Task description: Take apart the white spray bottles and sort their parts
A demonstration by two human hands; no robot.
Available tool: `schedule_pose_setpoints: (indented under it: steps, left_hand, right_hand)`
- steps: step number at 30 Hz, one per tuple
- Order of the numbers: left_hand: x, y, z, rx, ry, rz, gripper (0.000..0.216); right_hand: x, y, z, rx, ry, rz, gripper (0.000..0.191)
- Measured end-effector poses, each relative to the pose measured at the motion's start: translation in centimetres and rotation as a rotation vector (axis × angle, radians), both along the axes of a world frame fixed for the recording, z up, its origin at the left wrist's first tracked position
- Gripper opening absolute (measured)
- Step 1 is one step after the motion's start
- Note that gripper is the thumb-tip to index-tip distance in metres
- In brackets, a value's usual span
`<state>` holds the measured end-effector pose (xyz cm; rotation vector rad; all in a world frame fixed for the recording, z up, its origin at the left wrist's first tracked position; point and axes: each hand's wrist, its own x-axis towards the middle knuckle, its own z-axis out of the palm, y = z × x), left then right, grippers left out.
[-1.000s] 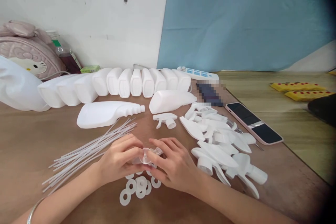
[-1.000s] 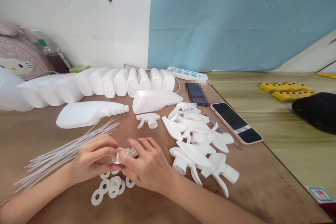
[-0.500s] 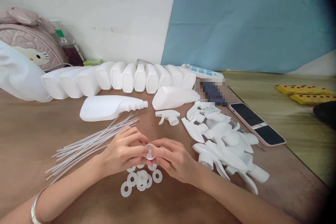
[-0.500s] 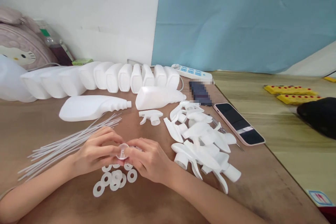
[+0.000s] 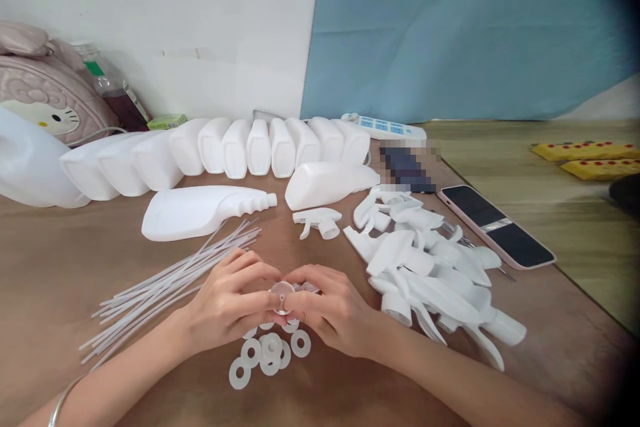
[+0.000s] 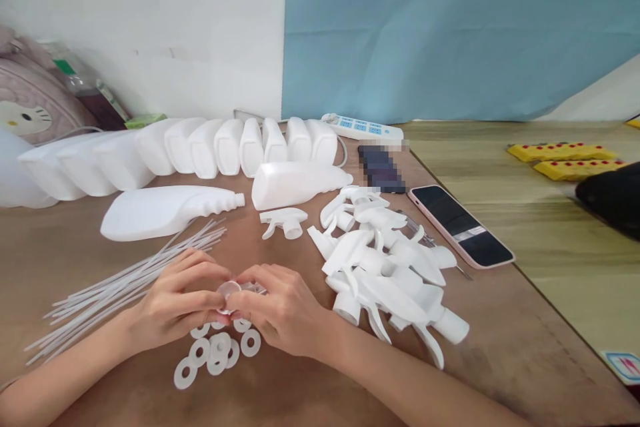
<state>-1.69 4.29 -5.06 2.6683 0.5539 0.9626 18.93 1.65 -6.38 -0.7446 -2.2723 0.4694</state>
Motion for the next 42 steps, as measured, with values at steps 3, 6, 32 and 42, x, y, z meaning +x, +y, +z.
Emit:
schedule_pose_setpoints:
  steps: [3, 6, 32, 42]
  left_hand:
    - [0.0, 0.1, 0.0, -0.004, 0.005, -0.017, 0.008]
    - [0.0, 0.0, -0.1, 0.024, -0.024, 0.022, 0.013]
    - [-2.3, 1.4, 3.2, 0.127, 0.246, 0.511, 0.016]
    - [-5.3, 2.2, 2.2, -0.173, 0.639, 0.553, 0.018]
  right_hand:
    - [0.0, 0.0, 0.0, -0.001, -0.020, 0.011, 0.016]
    - [0.0, -0.2, -0.3, -0.018, 0.044, -0.006, 0.015]
    - [-0.4, -1.0, -0.4, 0.167, 0.036, -0.217, 0.034]
    - [-0.2, -0.9, -0.4, 0.139, 0.024, -0.198, 0.032]
